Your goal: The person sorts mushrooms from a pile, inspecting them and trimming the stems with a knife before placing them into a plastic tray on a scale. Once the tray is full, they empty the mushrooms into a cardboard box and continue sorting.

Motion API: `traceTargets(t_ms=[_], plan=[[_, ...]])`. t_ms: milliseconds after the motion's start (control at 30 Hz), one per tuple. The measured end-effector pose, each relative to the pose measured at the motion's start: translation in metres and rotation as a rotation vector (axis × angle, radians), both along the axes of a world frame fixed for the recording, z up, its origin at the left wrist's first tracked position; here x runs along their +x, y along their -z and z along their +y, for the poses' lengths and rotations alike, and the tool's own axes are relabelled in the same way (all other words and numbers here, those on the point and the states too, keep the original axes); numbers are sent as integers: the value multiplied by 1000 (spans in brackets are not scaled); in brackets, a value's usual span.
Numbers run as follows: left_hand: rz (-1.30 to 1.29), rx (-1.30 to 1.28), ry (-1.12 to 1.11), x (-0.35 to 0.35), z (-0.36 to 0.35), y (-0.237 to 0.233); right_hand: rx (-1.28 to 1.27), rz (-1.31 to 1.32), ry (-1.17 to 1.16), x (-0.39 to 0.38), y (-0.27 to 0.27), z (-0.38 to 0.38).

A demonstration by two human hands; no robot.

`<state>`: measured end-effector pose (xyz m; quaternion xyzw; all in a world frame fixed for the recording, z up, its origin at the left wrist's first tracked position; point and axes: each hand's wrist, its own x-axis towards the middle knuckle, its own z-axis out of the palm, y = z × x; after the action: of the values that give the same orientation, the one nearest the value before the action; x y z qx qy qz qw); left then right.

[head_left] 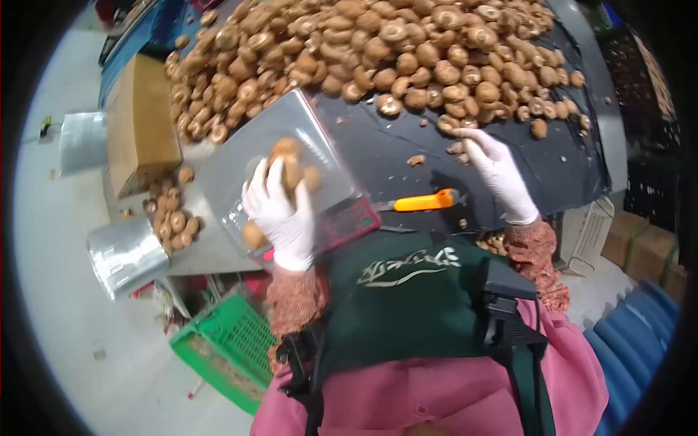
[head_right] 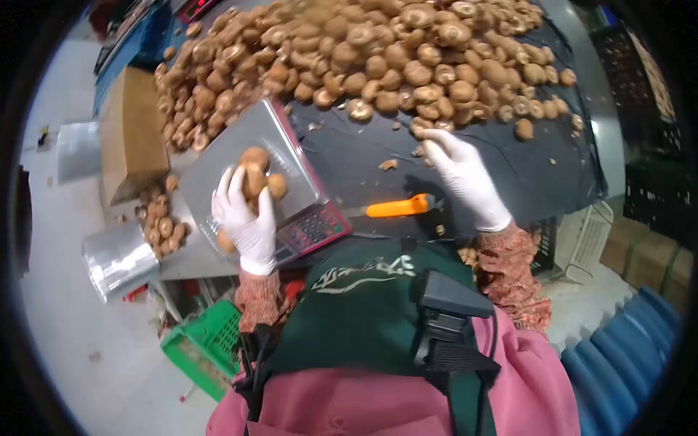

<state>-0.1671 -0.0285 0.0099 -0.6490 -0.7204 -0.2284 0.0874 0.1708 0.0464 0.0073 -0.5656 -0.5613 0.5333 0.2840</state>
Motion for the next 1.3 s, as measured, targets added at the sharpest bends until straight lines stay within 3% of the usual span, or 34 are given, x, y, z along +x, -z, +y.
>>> traceTargets(t_ms=[233,300,367,500,633,800,900,967,1067,1100,1133,1167,1233,1267,1300], plan=[[-140,-208,-6,-10,-6,-10,236,-268,216,25,38,37],[-238,-141,-52,-6,-3,-11,267,-428,266,29,43,57],[-278,-96,-55,4,3,-19,462,-363,319,20,52,73],[-299,-79,15,31,21,-34,731,-917,152,-2,50,109],[-237,-89,164,65,39,-39,713,-933,163,-13,74,125],[-343,-95,223,82,43,-37,742,-595,255,-1,62,105],[-724,-167,247,92,42,-32,808,-365,225,-2,35,85],[-882,-234,243,106,44,-35,758,-205,134,-13,15,64],[-1247,-332,213,115,47,-39,905,-103,-115,-41,1,36],[-1205,-365,189,112,46,-52,937,-84,-226,-50,-6,26],[-1235,-247,315,102,43,-27,948,-84,-312,-60,-9,22],[-1094,-196,328,90,41,-29,965,-99,-391,-67,-9,21],[-1037,-58,166,58,34,-36,868,18,-286,-64,-4,17],[-780,86,41,31,31,-49,685,115,-204,-63,-2,16],[-1239,88,-174,5,24,-60,504,188,-118,-58,0,15]])
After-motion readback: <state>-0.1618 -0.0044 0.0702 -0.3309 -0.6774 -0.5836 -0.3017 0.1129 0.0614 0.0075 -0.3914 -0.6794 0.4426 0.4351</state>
